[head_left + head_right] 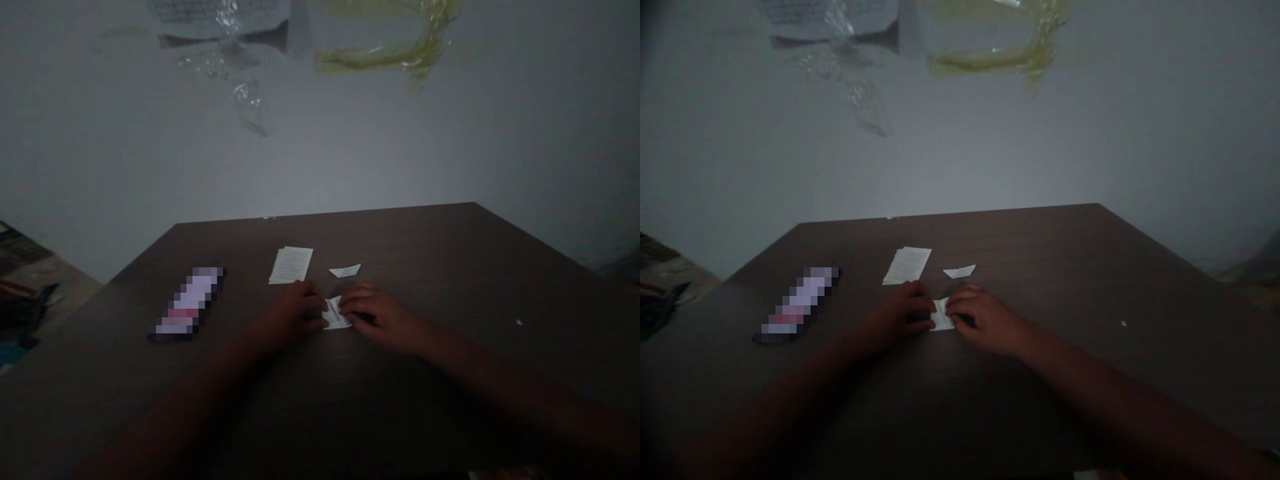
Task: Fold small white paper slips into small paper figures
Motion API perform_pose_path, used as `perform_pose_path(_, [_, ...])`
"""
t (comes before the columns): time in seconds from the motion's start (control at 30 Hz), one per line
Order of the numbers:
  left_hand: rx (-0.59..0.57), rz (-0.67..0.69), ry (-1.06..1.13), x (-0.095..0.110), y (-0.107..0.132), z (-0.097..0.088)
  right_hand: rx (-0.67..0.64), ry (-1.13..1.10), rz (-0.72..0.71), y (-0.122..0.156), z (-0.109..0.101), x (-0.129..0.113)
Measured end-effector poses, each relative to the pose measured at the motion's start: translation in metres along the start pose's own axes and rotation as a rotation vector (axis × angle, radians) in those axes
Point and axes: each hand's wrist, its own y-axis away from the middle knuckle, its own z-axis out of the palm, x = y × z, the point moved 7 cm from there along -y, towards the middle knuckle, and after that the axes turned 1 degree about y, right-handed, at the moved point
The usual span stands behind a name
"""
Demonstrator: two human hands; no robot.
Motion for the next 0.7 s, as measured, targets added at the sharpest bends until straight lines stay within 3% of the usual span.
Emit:
perform_pose_path(0.2, [0.015,0.016,0.004,-0.0096,-0.0011,0.0045,-0.019,0.033,-0.024,-0.0005,-0.0024,-0.0038])
perform_pose_path(0.7, [-0.028,0.031,0.038,-0.006,-0.0013,-0.0004,-0.118,0.054,-0.029,0.0011,0.0056,-0.0073])
